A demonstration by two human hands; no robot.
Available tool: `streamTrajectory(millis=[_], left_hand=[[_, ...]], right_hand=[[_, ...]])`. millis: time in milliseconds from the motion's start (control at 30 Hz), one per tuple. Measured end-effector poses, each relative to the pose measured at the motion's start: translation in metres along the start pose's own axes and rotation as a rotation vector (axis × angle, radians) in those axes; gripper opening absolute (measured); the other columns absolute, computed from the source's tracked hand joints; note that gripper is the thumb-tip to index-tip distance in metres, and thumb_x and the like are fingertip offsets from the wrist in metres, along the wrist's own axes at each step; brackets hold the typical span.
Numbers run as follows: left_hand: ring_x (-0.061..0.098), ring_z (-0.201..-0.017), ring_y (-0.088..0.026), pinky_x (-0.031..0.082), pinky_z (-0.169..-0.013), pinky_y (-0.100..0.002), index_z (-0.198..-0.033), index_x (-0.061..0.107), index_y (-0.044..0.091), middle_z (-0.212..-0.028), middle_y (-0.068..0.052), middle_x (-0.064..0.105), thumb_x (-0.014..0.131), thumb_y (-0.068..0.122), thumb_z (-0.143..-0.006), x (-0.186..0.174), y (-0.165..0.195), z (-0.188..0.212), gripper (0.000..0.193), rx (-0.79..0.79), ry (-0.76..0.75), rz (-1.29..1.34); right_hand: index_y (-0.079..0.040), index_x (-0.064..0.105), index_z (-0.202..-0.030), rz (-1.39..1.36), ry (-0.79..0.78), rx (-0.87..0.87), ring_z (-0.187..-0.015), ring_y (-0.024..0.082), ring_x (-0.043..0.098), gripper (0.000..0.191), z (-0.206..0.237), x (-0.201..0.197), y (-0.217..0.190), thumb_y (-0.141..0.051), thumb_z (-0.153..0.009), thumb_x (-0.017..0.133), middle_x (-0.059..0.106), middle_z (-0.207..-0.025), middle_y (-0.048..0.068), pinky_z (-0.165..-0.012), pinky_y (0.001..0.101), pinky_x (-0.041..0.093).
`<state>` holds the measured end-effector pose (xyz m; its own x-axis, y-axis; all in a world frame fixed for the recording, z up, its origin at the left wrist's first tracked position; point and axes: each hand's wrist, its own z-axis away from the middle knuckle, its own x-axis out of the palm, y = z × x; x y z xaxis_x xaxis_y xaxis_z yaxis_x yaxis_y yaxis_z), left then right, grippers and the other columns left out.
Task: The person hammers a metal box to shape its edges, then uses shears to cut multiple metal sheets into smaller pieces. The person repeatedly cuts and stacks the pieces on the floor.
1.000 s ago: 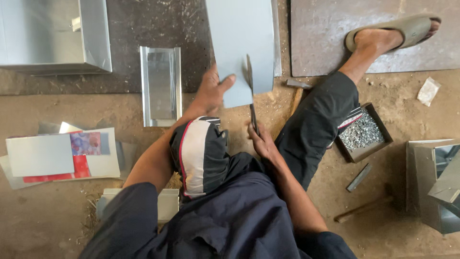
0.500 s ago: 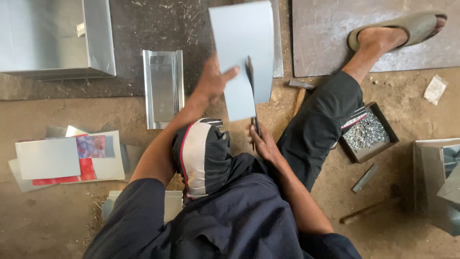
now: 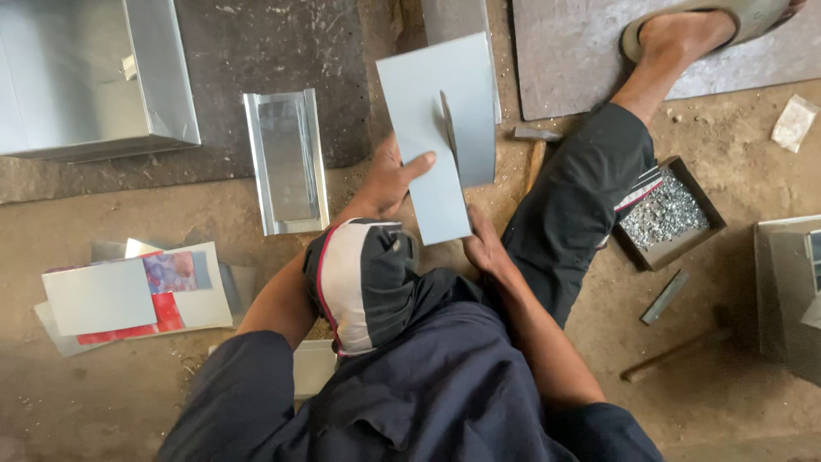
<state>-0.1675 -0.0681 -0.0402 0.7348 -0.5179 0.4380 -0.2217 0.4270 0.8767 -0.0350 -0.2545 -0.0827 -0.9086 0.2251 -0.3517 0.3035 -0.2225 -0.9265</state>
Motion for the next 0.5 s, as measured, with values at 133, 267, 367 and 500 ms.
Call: streamTrajectory(millis=[133, 267, 367, 500], left_hand=[[0.065, -0.117, -0.021, 0.054, -0.101, -0.039, -0.139, 0.05, -0.002, -0.128, -0.013, 0.066, 0.068, 0.0, -0.095, 0.004, -0.005, 0.009, 0.048, -0.046, -0.037, 0.026], [0.065, -0.116, -0.019, 0.054, -0.1, -0.038, -0.139, 0.051, 0.0, -0.127, -0.011, 0.066, 0.068, 0.001, -0.094, 0.002, -0.007, 0.006, 0.049, -0.039, -0.039, 0.05], [0.068, -0.11, -0.021, 0.056, -0.097, -0.04, -0.133, 0.056, -0.002, -0.122, -0.012, 0.07, 0.07, 0.002, -0.093, -0.001, -0.014, 0.01, 0.042, -0.089, -0.059, 0.031], [0.067, -0.109, -0.02, 0.055, -0.098, -0.039, -0.131, 0.059, -0.003, -0.121, -0.012, 0.07, 0.074, 0.002, -0.093, -0.003, -0.025, 0.021, 0.041, -0.13, -0.1, 0.06]], right_hand=[[0.006, 0.07, -0.102, 0.111, 0.033, -0.171, -0.094, 0.045, 0.067, 0.031, -0.002, 0.0, 0.002, -0.005, -0.085, 0.047, 0.069, -0.1, 0.028, -0.082, 0.0463, 0.053], [0.004, 0.072, -0.104, 0.179, -0.04, 0.13, -0.098, 0.045, 0.071, 0.029, -0.003, 0.0, 0.001, -0.011, -0.09, 0.052, 0.071, -0.099, 0.029, -0.086, 0.0461, 0.055], [0.005, 0.071, -0.104, 0.025, -0.073, -0.213, -0.099, 0.043, 0.07, 0.033, -0.008, -0.003, -0.003, -0.01, -0.084, 0.05, 0.07, -0.106, 0.027, -0.085, 0.0454, 0.055], [0.007, 0.065, -0.113, -0.072, -0.036, -0.122, -0.097, 0.037, 0.07, 0.034, -0.018, -0.004, -0.008, -0.017, -0.09, 0.061, 0.07, -0.107, 0.025, -0.082, 0.042, 0.054]])
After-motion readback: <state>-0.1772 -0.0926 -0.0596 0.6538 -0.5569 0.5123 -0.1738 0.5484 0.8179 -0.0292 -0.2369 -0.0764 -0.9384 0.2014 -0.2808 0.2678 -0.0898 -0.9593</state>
